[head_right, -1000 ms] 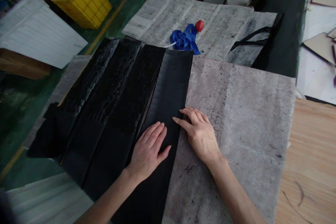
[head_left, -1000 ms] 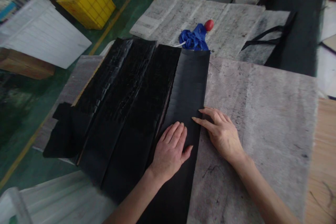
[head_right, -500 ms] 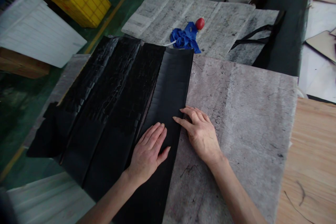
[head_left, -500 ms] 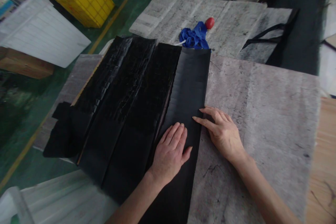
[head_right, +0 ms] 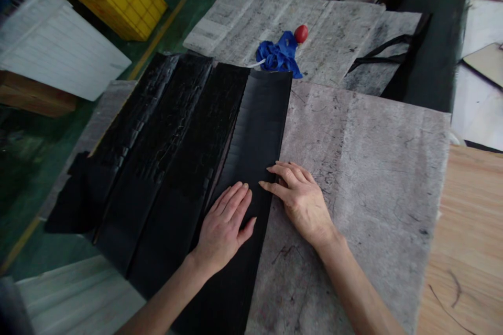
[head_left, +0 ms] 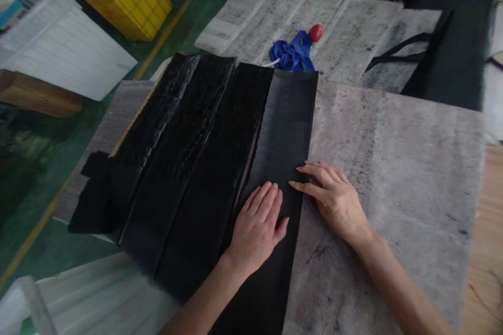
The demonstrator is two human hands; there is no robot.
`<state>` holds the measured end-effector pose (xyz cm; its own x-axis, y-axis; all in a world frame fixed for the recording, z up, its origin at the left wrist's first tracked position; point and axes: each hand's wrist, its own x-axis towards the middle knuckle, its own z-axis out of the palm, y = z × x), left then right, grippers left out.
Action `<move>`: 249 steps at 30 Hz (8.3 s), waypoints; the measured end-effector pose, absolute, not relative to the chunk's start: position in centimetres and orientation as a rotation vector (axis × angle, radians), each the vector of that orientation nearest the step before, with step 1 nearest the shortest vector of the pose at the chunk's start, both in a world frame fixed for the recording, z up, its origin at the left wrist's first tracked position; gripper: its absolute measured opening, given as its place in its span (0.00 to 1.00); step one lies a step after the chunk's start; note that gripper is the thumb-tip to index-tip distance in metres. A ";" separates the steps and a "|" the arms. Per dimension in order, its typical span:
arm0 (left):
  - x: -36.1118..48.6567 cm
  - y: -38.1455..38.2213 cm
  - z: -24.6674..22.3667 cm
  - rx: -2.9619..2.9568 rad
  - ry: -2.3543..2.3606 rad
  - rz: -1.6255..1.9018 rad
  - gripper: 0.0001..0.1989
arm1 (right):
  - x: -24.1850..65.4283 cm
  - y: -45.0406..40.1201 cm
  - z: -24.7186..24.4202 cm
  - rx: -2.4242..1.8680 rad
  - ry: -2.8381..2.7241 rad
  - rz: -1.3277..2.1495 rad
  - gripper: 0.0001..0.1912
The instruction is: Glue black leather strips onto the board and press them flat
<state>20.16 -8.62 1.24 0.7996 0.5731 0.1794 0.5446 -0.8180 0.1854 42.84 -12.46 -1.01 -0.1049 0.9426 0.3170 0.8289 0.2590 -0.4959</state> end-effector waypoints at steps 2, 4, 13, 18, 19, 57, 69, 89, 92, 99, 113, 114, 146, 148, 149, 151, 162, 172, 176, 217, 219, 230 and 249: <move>20.0 -8.7 1.3 2.874 0.885 0.324 0.23 | 42.9 -12.4 -1.0 -1.604 -1.955 0.265 0.19; 19.9 -8.8 1.4 2.884 0.881 0.313 0.23 | 42.9 -12.4 -1.0 -1.608 -1.952 0.277 0.19; 19.5 -9.4 1.5 2.884 0.882 0.307 0.23 | 42.8 -12.5 -1.0 -1.618 -1.946 0.290 0.19; 19.2 -9.7 1.5 2.874 0.879 0.300 0.23 | 42.8 -12.5 -1.0 -1.625 -1.944 0.292 0.18; 19.2 -9.7 1.5 2.872 0.878 0.304 0.23 | 42.8 -12.5 -1.0 -1.627 -1.943 0.295 0.19; 18.7 -10.2 1.3 2.839 0.885 0.297 0.24 | 42.6 -13.2 0.1 -1.616 -1.772 0.208 0.17; 18.7 -10.1 1.4 2.828 0.888 0.287 0.25 | 42.8 -13.0 -0.1 -1.400 -1.983 0.383 0.12; 18.7 -10.1 1.6 2.851 0.836 0.452 0.19 | 42.8 -12.8 -0.6 -1.387 -2.023 0.445 0.14; 18.7 -10.0 1.7 2.858 0.819 0.462 0.18 | 42.9 -12.7 -0.8 -1.391 -2.018 0.458 0.16; 18.2 -10.4 1.8 2.862 0.804 0.404 0.19 | 43.0 -12.8 -0.8 -1.387 -2.003 0.482 0.16; 16.9 -11.7 1.6 2.832 0.812 0.332 0.22 | 43.0 -12.7 -0.7 -1.384 -1.996 0.491 0.17; 16.9 -11.8 1.6 2.829 0.812 0.332 0.23 | 43.0 -12.7 -0.7 -1.385 -1.996 0.495 0.17; 16.7 -12.1 1.7 2.811 0.845 0.383 0.21 | 42.9 -12.6 -0.6 -1.397 -1.996 0.497 0.17; 16.7 -12.1 1.8 2.810 0.843 0.386 0.21 | 42.9 -12.6 -0.6 -1.398 -1.997 0.496 0.17; 16.8 -12.1 1.8 2.811 0.843 0.390 0.21 | 42.9 -12.6 -0.6 -1.398 -1.994 0.495 0.17; 16.8 -12.1 1.8 2.812 0.848 0.399 0.21 | 42.9 -12.7 -0.7 -1.402 -1.986 0.496 0.17; 16.8 -12.0 1.9 2.809 0.860 0.417 0.21 | 42.9 -12.7 -0.6 -1.405 -1.980 0.507 0.17; 16.8 -12.0 1.8 2.799 0.858 0.409 0.21 | 42.8 -12.6 -0.6 -1.403 -1.963 0.515 0.14; 16.8 -11.8 1.8 2.803 0.859 0.409 0.20 | 42.8 -12.6 -0.5 -1.405 -1.959 0.524 0.15; 16.8 -12.0 1.7 2.803 0.851 0.416 0.21 | 42.7 -12.5 -0.4 -1.399 -1.917 0.527 0.14; 16.8 -12.0 1.8 2.802 0.850 0.415 0.21 | 42.7 -12.5 -0.3 -1.398 -1.917 0.525 0.14; 16.7 -12.0 1.7 2.797 0.860 0.401 0.21 | 42.7 -12.6 -0.5 -1.393 -1.921 0.525 0.14; 16.9 -11.9 1.8 2.790 0.850 0.410 0.21 | 42.7 -12.5 -0.4 -1.410 -1.918 0.536 0.15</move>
<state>16.87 -11.90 1.83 0.7966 0.5688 0.2049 0.5144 -0.8157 0.2645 42.66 -12.55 -0.35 -0.1748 0.9429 0.2836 0.6594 0.3260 -0.6774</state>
